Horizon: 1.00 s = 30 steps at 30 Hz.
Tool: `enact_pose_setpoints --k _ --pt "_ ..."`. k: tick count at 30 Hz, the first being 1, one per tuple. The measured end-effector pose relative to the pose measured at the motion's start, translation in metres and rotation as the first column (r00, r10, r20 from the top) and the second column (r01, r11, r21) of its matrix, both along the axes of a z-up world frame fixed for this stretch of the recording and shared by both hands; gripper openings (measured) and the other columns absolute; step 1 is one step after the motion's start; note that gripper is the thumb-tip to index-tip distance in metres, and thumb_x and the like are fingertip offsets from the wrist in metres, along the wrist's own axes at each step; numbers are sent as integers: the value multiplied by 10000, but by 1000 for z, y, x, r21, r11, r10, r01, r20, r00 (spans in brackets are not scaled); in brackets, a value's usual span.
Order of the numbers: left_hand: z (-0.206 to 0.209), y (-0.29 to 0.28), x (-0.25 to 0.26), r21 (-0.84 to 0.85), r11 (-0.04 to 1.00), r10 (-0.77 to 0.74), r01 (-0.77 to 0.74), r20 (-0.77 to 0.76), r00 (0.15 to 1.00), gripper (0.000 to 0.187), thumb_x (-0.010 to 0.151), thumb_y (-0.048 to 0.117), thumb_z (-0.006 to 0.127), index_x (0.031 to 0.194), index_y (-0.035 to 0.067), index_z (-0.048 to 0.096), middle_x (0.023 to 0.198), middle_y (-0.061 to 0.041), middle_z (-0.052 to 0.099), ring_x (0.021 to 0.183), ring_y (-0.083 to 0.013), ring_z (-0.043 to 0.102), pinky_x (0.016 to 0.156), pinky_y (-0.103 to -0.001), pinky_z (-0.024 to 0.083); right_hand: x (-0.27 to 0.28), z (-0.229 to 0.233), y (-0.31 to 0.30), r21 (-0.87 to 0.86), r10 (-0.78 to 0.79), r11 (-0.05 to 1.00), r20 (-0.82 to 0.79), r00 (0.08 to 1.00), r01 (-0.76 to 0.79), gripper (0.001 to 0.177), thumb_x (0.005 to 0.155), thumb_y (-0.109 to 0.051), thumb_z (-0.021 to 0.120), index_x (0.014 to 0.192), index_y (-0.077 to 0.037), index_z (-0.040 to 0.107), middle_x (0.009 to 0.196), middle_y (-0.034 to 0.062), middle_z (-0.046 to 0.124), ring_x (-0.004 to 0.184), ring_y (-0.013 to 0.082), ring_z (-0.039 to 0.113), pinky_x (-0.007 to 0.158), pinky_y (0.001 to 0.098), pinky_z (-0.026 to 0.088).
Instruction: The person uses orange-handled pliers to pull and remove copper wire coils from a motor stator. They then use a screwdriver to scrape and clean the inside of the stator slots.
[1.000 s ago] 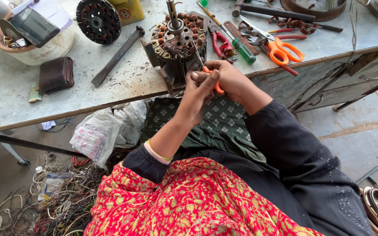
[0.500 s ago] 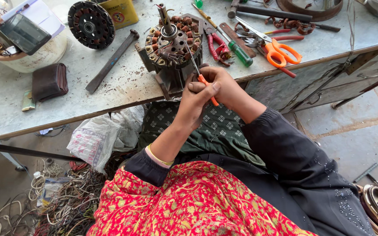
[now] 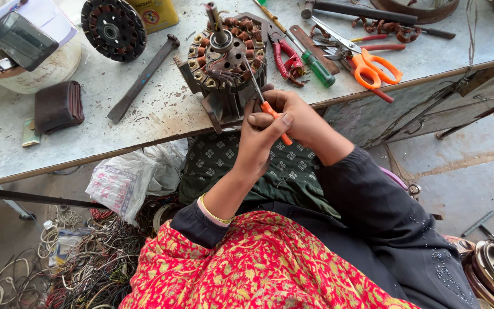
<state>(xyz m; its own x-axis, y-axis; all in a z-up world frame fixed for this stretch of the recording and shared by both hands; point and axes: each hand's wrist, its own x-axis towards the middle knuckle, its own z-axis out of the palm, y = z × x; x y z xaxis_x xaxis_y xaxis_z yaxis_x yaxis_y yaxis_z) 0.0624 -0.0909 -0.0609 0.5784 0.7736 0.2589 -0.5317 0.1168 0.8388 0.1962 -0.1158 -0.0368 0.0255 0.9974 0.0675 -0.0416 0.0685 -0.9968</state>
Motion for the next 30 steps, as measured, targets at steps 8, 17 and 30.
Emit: enact_pose_setpoints --k 8,17,30 --pt "22 19 -18 -175 960 -210 219 70 975 648 1025 458 644 1471 12 497 1078 -85 664 829 -128 661 589 -254 501 5 20 -20 -193 80 978 -13 997 -81 707 801 -252 849 1376 -27 504 966 51 652 703 134 640 556 279 521" --pt "-23 22 -14 -261 940 -210 218 57 976 286 1109 257 618 1102 -27 655 1102 -114 665 984 -186 692 893 -352 592 -5 -7 -49 45 73 996 -32 997 -72 1013 710 -242 944 1512 -40 360 1445 100 529 1342 158 504 1131 357 443" --pt "-14 -9 -55 -13 821 -570 570 36 821 414 1137 337 522 944 11 689 1423 -307 585 909 -187 735 701 -231 528 -32 -28 -116 -50 255 958 -302 919 -282 1033 699 -82 964 1417 -55 222 1245 151 492 1065 215 663 876 368 600"
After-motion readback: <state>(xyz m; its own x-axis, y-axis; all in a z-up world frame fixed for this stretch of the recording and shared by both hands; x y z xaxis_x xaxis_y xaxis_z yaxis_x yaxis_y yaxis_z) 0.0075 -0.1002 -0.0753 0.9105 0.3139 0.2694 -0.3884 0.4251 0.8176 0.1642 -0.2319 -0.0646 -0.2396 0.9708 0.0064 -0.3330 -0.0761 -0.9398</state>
